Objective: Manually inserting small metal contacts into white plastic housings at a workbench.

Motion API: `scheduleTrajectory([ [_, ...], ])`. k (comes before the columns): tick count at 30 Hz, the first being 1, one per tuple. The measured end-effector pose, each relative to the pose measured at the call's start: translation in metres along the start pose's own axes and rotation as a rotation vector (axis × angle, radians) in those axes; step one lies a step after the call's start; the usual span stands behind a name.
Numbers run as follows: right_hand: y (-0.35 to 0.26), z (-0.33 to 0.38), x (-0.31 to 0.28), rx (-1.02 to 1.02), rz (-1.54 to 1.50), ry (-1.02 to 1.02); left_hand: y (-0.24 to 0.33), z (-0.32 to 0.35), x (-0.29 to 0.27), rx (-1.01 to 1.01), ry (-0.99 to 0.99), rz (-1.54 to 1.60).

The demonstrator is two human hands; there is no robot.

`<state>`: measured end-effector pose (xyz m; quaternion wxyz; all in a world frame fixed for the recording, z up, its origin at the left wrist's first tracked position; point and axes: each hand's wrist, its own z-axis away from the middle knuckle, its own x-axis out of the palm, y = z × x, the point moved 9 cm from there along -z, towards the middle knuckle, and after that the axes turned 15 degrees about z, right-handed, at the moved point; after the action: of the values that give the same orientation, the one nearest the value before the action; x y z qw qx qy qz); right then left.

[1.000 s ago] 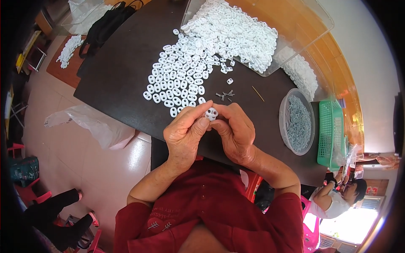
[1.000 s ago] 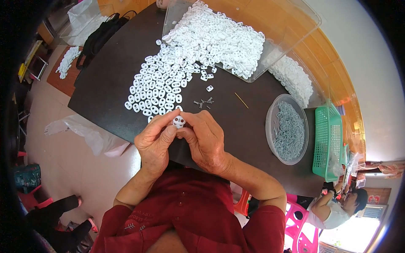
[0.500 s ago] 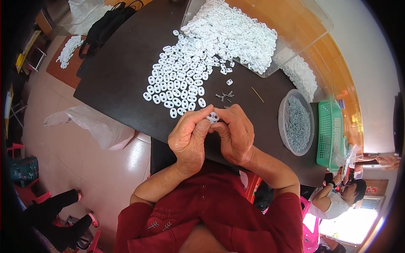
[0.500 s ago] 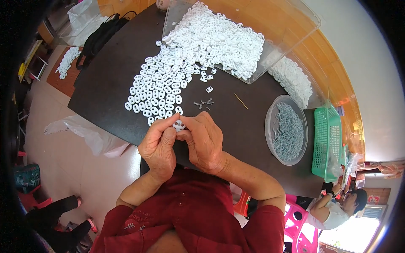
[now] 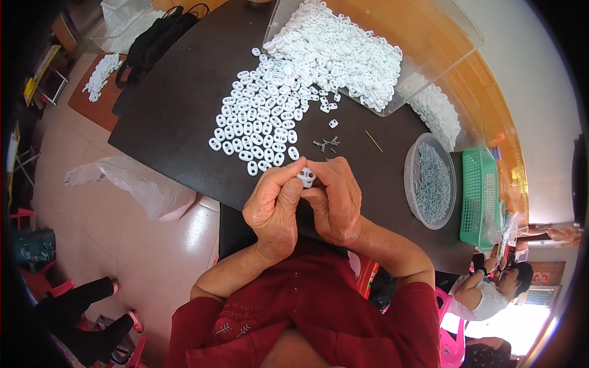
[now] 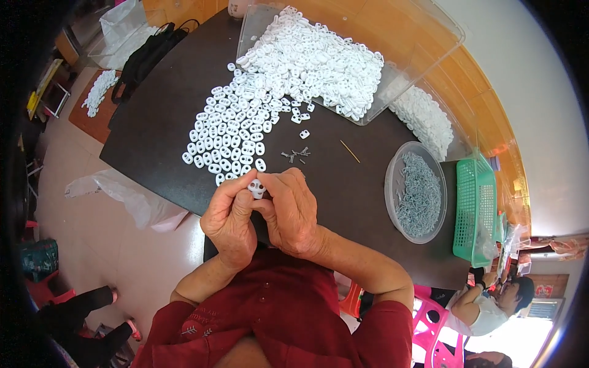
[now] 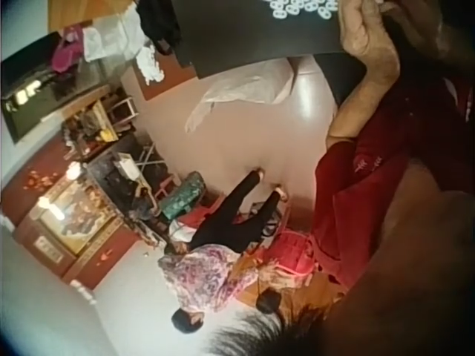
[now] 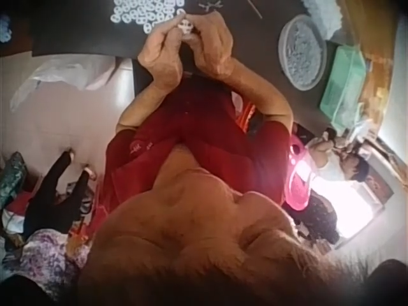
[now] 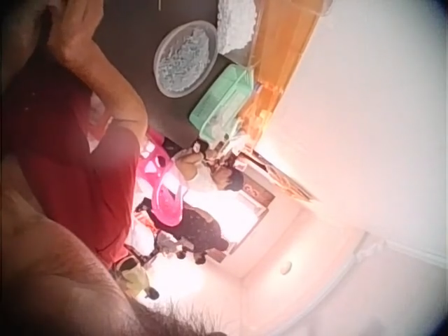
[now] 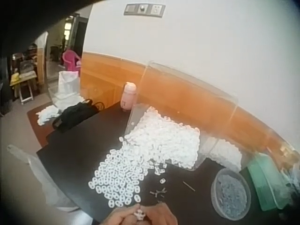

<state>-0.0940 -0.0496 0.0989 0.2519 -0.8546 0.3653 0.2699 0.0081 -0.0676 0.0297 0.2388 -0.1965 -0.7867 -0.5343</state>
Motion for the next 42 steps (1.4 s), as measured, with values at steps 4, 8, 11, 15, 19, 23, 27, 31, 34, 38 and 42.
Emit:
scheduleTrajectory([
  [4,0.001,0.0,0.001,-0.021,0.019,0.0,0.001,0.002,0.0,-0.004,0.007,0.037],
  [8,-0.002,0.0,-0.002,-0.066,0.041,0.034,0.004,0.003,0.003,0.045,-0.004,0.058],
  [11,-0.003,0.0,-0.003,-0.082,0.073,0.044,0.005,0.003,0.004,0.063,0.015,0.068],
  [15,-0.005,0.0,-0.003,-0.108,0.095,0.06,0.007,0.003,0.005,0.098,0.017,0.077],
  [19,-0.002,0.002,-0.003,-0.124,0.121,0.081,0.002,0.003,0.007,0.102,0.02,0.06],
  [23,0.001,0.006,0.001,-0.12,0.131,0.071,-0.003,0.003,0.005,0.101,0.025,0.063],
  [27,0.006,0.006,0.003,-0.122,0.138,0.069,-0.006,0.001,0.006,0.075,0.029,0.089],
  [31,0.006,0.0,0.001,-0.122,0.137,0.054,0.001,-0.005,0.006,0.059,-0.013,0.045],
  [34,0.0,-0.005,-0.003,-0.157,0.141,0.083,0.01,-0.008,0.01,0.121,-0.077,-0.009],
  [38,-0.005,-0.009,-0.01,-0.168,0.189,0.1,0.002,-0.003,0.014,-0.04,-0.033,0.219],
  [42,-0.004,-0.008,-0.01,-0.147,0.191,0.106,-0.004,-0.001,0.013,-0.028,-0.043,0.21],
])
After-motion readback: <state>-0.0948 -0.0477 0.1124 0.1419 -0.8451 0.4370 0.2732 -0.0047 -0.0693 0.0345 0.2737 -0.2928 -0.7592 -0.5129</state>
